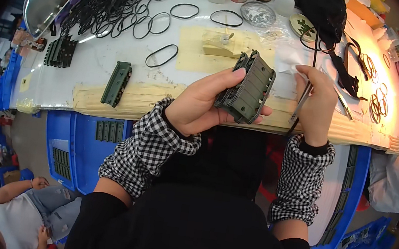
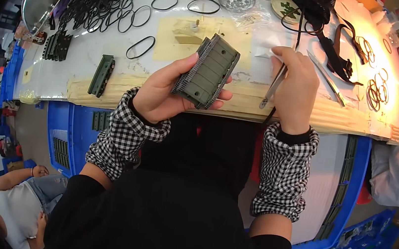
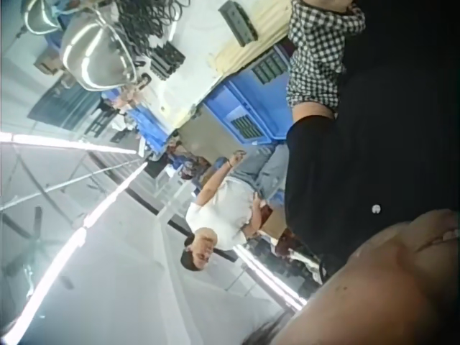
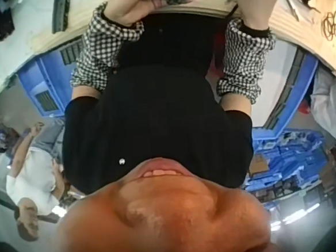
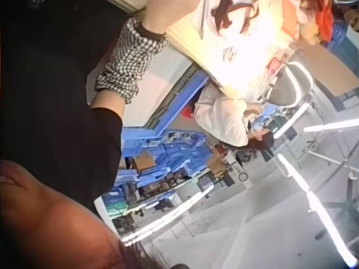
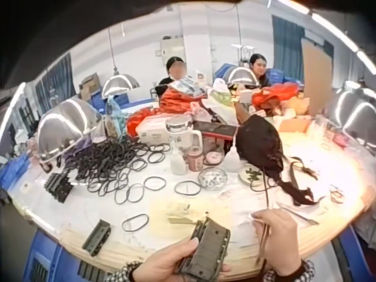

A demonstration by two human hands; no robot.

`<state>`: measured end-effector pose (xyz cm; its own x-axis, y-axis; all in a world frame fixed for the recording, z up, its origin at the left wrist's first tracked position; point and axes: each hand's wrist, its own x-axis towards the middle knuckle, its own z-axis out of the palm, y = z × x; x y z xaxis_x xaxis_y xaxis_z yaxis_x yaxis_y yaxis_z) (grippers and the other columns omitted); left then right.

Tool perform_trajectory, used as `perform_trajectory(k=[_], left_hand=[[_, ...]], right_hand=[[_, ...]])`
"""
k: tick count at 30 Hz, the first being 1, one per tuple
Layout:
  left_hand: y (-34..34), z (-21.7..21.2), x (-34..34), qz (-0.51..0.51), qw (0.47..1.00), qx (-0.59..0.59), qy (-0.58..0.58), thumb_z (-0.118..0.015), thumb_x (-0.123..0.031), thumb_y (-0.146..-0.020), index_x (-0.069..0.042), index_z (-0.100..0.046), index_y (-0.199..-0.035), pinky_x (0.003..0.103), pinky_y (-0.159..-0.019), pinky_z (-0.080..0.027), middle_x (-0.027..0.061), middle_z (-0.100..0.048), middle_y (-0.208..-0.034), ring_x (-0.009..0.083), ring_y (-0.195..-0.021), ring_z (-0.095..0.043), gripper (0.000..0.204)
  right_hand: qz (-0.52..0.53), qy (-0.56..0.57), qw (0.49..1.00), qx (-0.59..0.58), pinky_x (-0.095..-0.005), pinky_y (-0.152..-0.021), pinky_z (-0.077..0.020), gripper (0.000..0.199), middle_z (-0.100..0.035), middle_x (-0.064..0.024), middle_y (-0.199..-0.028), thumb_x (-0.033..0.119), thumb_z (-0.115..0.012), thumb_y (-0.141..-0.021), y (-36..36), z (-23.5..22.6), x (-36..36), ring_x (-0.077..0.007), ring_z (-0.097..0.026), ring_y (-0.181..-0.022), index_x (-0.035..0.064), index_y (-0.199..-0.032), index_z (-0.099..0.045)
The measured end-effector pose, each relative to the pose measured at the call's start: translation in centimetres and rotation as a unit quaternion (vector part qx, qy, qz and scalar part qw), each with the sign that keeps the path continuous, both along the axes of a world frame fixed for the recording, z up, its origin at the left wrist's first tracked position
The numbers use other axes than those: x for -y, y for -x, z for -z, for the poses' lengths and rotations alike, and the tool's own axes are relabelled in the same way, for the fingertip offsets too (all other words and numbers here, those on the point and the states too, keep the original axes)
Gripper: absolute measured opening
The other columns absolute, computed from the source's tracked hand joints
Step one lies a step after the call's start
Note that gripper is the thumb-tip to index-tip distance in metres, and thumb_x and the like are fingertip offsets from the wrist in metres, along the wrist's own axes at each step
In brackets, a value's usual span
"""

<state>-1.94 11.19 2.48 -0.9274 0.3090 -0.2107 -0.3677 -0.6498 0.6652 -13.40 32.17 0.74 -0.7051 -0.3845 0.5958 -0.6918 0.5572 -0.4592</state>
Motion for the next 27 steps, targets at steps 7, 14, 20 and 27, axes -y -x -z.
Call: perform_trajectory(k=[7, 14, 20, 27], left_hand=[[-0.6, 0.5, 0.2, 0.02, 0.998, 0.05, 0.02, -0.038, -0.039, -0.104, 0.0, -0.036, -0.143, 0.044, -0.089, -0.055, 0.0232, -0.055, -0.129, 0.0333, -0.106, -0.064, 0.055], [-0.8, 1.0, 0.1, 0.095, 0.995, 0.004, 0.016, -0.045, -0.035, -0.102, 0.005, -0.047, -0.125, 0.041, -0.078, -0.059, 0.0205, -0.063, -0.108, 0.0312, -0.088, -0.069, 0.046], [-1.5, 1.8, 0.2, 0.098, 0.995, -0.004, 0.017, -0.045, -0.038, -0.1, 0.004, -0.042, -0.133, 0.04, -0.075, -0.058, 0.023, -0.061, -0.111, 0.0306, -0.085, -0.069, 0.054], [-1.6, 2.7, 1.6, 0.116, 0.988, -0.051, -0.088, -0.046, -0.034, -0.101, 0.002, -0.032, -0.142, 0.04, -0.082, -0.058, 0.0214, -0.059, -0.118, 0.0288, -0.092, -0.069, 0.056]], right_hand=[[-0.12, 0.206, 0.967, 0.093, -0.0252, -0.063, -0.0452, 0.017, -0.067, -0.0076, -0.084, -0.002, -0.072, -0.081, -3.7, -4.2, 1.8, -0.0141, -0.056, -0.067, -0.0001, -0.097, -0.068], [-0.235, 0.093, 0.966, 0.06, -0.0291, -0.065, -0.0476, 0.017, -0.068, -0.0101, -0.085, -0.008, -0.072, -0.077, -3.7, -3.4, 2.9, -0.0212, -0.062, -0.073, -0.0007, -0.092, -0.068], [-0.161, 0.155, 0.973, 0.049, -0.0313, -0.059, -0.0451, 0.012, -0.059, -0.009, -0.072, -0.003, -0.072, -0.078, -3.7, -3.1, 3.4, -0.023, -0.056, -0.066, 0.0017, -0.088, -0.067], [-0.088, 0.213, 0.97, 0.079, -0.0222, -0.063, -0.0422, 0.011, -0.062, -0.0035, -0.078, -0.004, -0.07, -0.085, -3.2, -3.7, 2.0, -0.0089, -0.052, -0.069, -0.0018, -0.095, -0.067]])
